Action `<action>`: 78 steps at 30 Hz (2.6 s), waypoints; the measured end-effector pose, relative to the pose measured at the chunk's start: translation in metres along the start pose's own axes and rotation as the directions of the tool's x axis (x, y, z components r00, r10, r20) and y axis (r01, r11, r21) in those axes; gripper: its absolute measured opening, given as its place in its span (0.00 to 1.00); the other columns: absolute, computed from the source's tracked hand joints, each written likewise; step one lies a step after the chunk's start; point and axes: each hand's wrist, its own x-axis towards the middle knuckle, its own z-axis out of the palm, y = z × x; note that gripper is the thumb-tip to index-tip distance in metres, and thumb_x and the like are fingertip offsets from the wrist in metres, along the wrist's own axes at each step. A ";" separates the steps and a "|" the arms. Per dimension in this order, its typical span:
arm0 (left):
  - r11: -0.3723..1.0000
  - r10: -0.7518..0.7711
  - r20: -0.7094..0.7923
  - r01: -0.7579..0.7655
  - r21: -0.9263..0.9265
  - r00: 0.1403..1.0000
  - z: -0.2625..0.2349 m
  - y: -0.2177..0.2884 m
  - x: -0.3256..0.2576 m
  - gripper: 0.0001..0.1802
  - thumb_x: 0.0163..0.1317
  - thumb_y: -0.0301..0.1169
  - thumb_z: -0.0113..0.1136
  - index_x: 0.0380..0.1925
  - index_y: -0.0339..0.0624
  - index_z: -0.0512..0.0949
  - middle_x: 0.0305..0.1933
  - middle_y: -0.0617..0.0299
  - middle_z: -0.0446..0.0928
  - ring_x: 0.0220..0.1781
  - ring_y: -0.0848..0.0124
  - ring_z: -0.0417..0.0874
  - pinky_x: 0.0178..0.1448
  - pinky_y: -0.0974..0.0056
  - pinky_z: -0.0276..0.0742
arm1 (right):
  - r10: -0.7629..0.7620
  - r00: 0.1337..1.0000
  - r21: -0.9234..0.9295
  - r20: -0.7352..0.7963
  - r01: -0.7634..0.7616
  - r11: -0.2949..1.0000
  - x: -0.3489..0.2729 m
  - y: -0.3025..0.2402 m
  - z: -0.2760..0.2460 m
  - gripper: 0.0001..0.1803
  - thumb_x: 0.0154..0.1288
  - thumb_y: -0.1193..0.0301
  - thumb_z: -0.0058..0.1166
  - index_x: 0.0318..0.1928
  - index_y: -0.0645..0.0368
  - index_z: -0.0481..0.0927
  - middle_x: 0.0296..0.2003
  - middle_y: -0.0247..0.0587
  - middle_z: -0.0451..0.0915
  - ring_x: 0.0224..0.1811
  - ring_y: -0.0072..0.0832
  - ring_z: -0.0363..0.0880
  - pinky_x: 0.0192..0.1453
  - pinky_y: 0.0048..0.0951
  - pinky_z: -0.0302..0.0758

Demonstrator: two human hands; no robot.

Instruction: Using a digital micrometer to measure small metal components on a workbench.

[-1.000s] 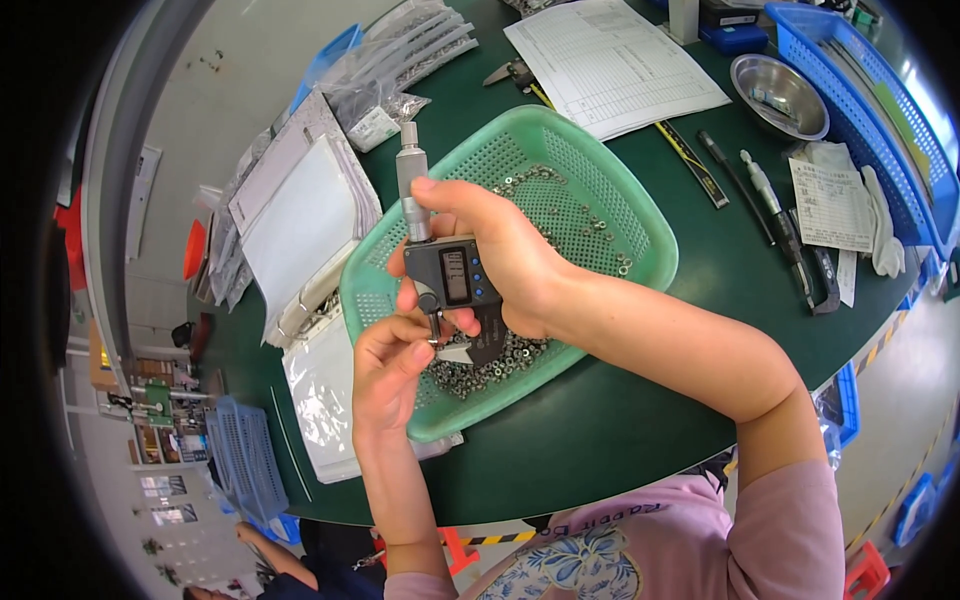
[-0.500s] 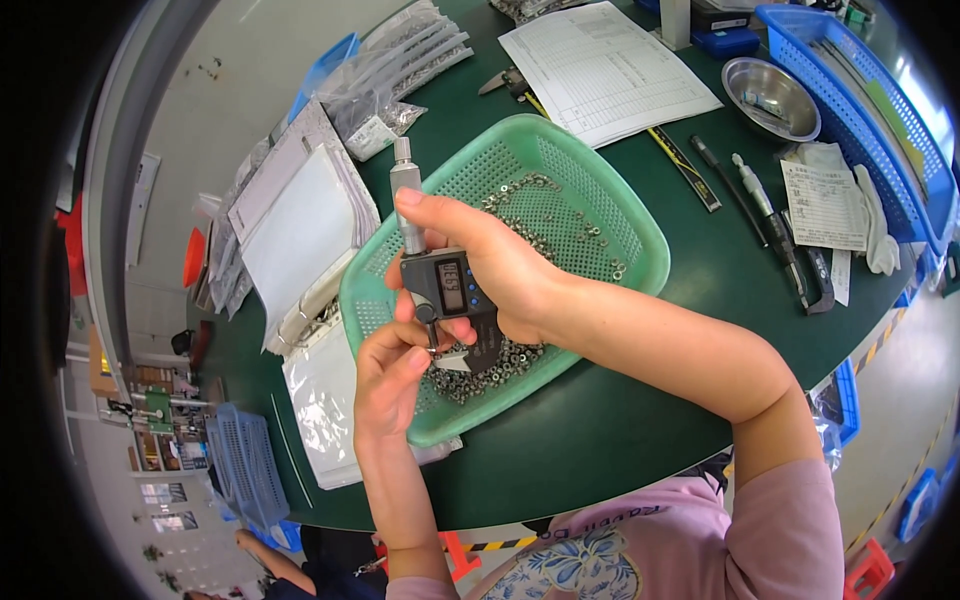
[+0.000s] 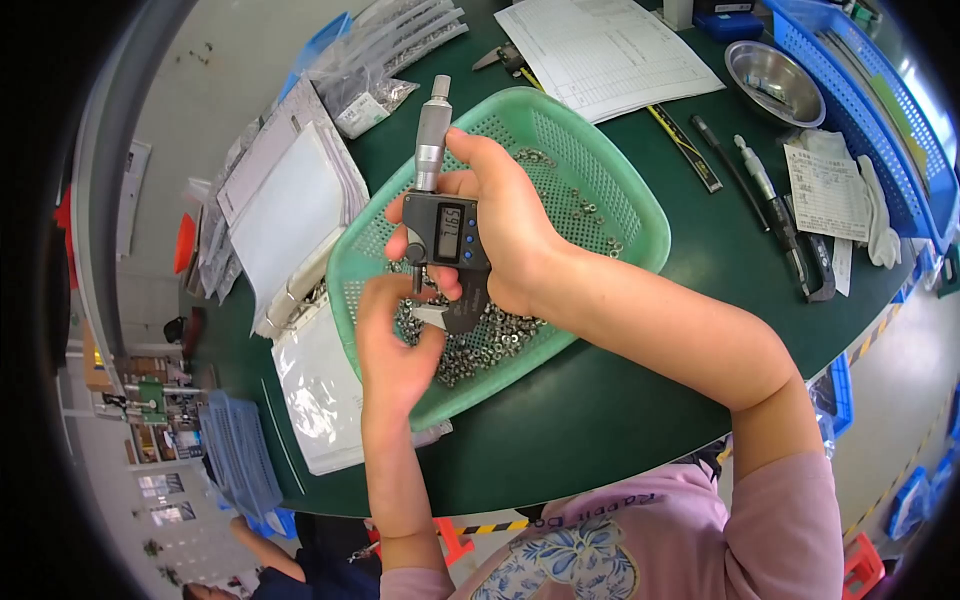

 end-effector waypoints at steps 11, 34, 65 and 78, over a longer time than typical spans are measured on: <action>0.962 0.193 0.349 -0.247 0.116 0.917 0.008 0.008 0.000 0.14 0.33 0.23 0.66 0.25 0.37 0.76 0.32 0.57 0.69 0.37 0.58 0.71 0.39 0.58 0.67 | -0.003 1.000 0.007 0.018 0.003 1.000 0.001 0.002 0.000 0.34 0.58 0.45 0.28 0.34 0.67 0.72 0.24 0.48 0.76 0.10 0.27 0.64 0.17 0.26 0.65; 0.467 -0.110 0.418 0.418 -0.779 0.902 -0.018 -0.007 -0.004 0.05 0.53 0.23 0.54 0.26 0.31 0.76 0.34 0.59 0.72 0.39 0.71 0.72 0.46 0.68 0.64 | 0.108 0.983 -0.082 0.151 -0.096 0.992 -0.003 0.003 0.003 0.34 0.60 0.45 0.25 0.34 0.66 0.72 0.22 0.46 0.76 0.13 0.27 0.67 0.16 0.22 0.65; 0.582 -0.220 0.294 0.367 -0.726 0.930 -0.012 -0.003 -0.003 0.04 0.49 0.19 0.55 0.26 0.33 0.73 0.33 0.63 0.71 0.37 0.75 0.69 0.41 0.68 0.64 | 0.067 0.994 -0.174 0.083 -0.051 0.983 0.000 0.005 0.003 0.34 0.60 0.44 0.29 0.34 0.66 0.73 0.22 0.44 0.76 0.11 0.25 0.66 0.16 0.21 0.64; 0.953 0.174 0.352 -0.248 0.177 0.920 0.013 0.011 0.001 0.16 0.37 0.22 0.63 0.29 0.38 0.71 0.37 0.53 0.71 0.41 0.55 0.71 0.42 0.55 0.68 | 0.032 0.999 0.037 -0.030 -0.031 0.999 0.001 0.004 0.000 0.33 0.56 0.45 0.33 0.35 0.67 0.71 0.24 0.48 0.76 0.11 0.27 0.64 0.17 0.26 0.63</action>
